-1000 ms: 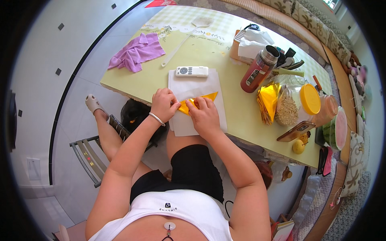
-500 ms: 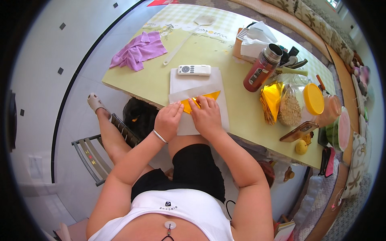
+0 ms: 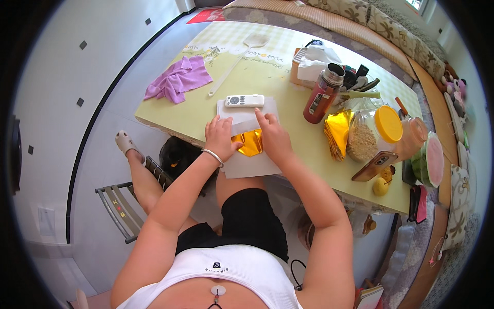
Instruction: The person sits on the floor and folds a yellow sheet of paper into a smaller shape using their hands. They repeatedly fold the paper in half and then into triangular shapes, pressing down on the creases to flatten them.
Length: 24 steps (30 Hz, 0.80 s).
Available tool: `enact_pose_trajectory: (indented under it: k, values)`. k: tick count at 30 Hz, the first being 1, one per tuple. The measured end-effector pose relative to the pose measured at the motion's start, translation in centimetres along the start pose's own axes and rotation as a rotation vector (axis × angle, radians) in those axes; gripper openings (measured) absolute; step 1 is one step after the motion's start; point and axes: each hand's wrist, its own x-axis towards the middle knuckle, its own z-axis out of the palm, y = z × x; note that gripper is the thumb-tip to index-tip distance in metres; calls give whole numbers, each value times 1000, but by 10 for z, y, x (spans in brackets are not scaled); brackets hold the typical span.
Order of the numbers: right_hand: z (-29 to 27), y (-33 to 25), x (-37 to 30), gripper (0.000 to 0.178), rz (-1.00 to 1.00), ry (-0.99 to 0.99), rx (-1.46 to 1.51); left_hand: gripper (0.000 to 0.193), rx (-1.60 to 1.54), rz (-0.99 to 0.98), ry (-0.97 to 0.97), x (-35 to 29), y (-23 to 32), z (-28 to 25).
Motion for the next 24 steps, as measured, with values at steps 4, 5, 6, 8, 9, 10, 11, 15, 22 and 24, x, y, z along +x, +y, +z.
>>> enact_pose_trajectory:
  k: [4,5,6,8,9,10,11,15,22,24]
  values:
    - [-6,6,18,59,-282,66,-340,58,-13,76,-138,12,10,-14]
    - [-9,9,21,58,-304,-52,-349,54,-6,117,-175,14,13,-17]
    - [-10,9,24,57,-329,-174,-348,50,6,166,-143,11,11,-14]
    - [-13,5,26,55,-357,-415,-342,42,-6,185,-122,3,7,2]
    - [-21,0,26,54,-357,-540,-338,38,-33,153,-137,-2,8,9]
    - [-23,-4,25,54,-358,-664,-332,38,3,228,-49,-11,6,13]
    - [-19,0,18,55,-348,-606,-270,38,40,301,39,-21,3,17]
    - [-19,36,-23,61,-264,-459,-152,42,67,390,99,-50,-1,8]
    - [-35,37,-20,66,-204,-500,-29,34,4,339,235,-57,-16,9]
    - [-39,32,-18,62,-222,-444,-44,29,38,339,227,-52,-13,0]
